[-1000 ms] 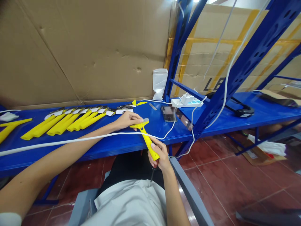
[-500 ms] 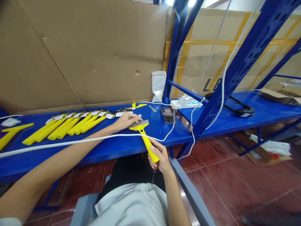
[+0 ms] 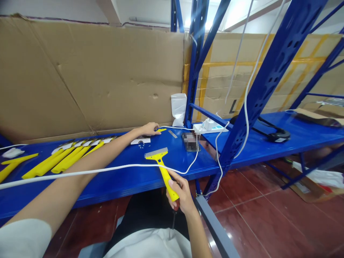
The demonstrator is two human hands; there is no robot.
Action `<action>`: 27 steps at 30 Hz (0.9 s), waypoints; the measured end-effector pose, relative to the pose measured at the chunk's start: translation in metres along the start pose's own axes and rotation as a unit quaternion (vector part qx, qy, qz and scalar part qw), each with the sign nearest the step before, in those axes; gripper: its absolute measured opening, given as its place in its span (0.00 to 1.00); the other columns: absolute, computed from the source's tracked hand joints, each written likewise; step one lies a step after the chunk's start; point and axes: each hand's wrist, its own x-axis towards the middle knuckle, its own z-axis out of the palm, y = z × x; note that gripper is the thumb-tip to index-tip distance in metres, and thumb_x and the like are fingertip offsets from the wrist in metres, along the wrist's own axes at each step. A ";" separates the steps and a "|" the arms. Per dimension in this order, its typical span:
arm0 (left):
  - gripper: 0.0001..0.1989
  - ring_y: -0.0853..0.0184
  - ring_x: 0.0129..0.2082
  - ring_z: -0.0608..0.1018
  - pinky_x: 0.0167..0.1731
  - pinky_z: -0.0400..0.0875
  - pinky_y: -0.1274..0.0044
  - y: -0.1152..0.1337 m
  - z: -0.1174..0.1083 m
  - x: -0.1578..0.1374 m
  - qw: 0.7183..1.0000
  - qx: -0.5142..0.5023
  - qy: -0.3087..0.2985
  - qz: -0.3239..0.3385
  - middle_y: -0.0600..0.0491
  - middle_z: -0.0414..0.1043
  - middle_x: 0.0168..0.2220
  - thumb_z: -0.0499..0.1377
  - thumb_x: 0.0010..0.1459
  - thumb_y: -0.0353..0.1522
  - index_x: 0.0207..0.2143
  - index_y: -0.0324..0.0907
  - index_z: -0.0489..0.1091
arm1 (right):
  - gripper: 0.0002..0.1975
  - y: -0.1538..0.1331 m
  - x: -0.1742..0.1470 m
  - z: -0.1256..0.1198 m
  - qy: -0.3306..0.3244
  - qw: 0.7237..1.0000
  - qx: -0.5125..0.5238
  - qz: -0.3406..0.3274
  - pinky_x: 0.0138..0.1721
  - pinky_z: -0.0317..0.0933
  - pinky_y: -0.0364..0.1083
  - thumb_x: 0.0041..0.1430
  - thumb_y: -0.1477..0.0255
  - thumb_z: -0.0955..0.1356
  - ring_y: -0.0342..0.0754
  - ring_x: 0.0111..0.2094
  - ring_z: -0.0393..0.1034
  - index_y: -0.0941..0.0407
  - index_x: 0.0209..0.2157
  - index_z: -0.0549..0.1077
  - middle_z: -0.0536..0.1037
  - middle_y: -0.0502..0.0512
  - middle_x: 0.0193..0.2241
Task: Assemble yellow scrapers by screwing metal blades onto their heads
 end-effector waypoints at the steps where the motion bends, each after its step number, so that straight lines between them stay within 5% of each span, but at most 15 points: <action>1: 0.19 0.54 0.43 0.84 0.44 0.76 0.72 0.000 0.002 0.005 1.000 0.018 -0.010 -0.001 0.40 0.86 0.45 0.73 0.55 0.40 0.45 0.37 0.83 | 0.37 0.000 0.000 0.000 -0.001 1.000 -0.003 -0.001 0.12 0.57 0.38 0.71 0.58 0.73 0.38 0.11 0.53 0.63 0.72 0.69 0.66 0.42 0.13; 9: 0.16 0.56 0.48 0.84 0.49 0.75 0.74 0.003 0.010 0.000 0.995 0.092 -0.020 0.038 0.42 0.85 0.44 0.65 0.65 0.41 0.47 0.40 0.85 | 0.39 0.007 0.003 -0.007 -0.024 1.000 0.008 -0.001 0.11 0.56 0.39 0.70 0.55 0.73 0.38 0.10 0.53 0.63 0.73 0.69 0.65 0.42 0.13; 18: 0.10 0.52 0.50 0.86 0.52 0.75 0.69 0.022 0.011 -0.015 0.994 0.091 0.014 0.052 0.38 0.86 0.44 0.62 0.63 0.27 0.41 0.39 0.84 | 0.40 0.001 0.000 -0.005 -0.016 1.000 -0.020 0.000 0.12 0.55 0.39 0.70 0.55 0.73 0.39 0.11 0.54 0.62 0.74 0.67 0.67 0.43 0.14; 24: 0.19 0.61 0.46 0.87 0.48 0.78 0.75 0.043 -0.022 -0.034 0.994 -0.039 0.061 0.078 0.44 0.87 0.51 0.57 0.72 0.34 0.57 0.37 0.82 | 0.41 0.003 0.002 -0.007 -0.020 1.000 -0.015 0.005 0.12 0.56 0.39 0.70 0.55 0.73 0.39 0.11 0.53 0.63 0.75 0.66 0.65 0.43 0.13; 27: 0.19 0.60 0.47 0.87 0.52 0.79 0.70 0.058 -0.048 -0.050 0.958 -0.241 0.108 0.111 0.42 0.86 0.52 0.64 0.68 0.38 0.54 0.36 0.83 | 0.40 0.004 0.002 -0.007 -0.022 1.000 -0.018 0.002 0.12 0.55 0.39 0.70 0.56 0.73 0.39 0.11 0.53 0.63 0.75 0.67 0.66 0.43 0.13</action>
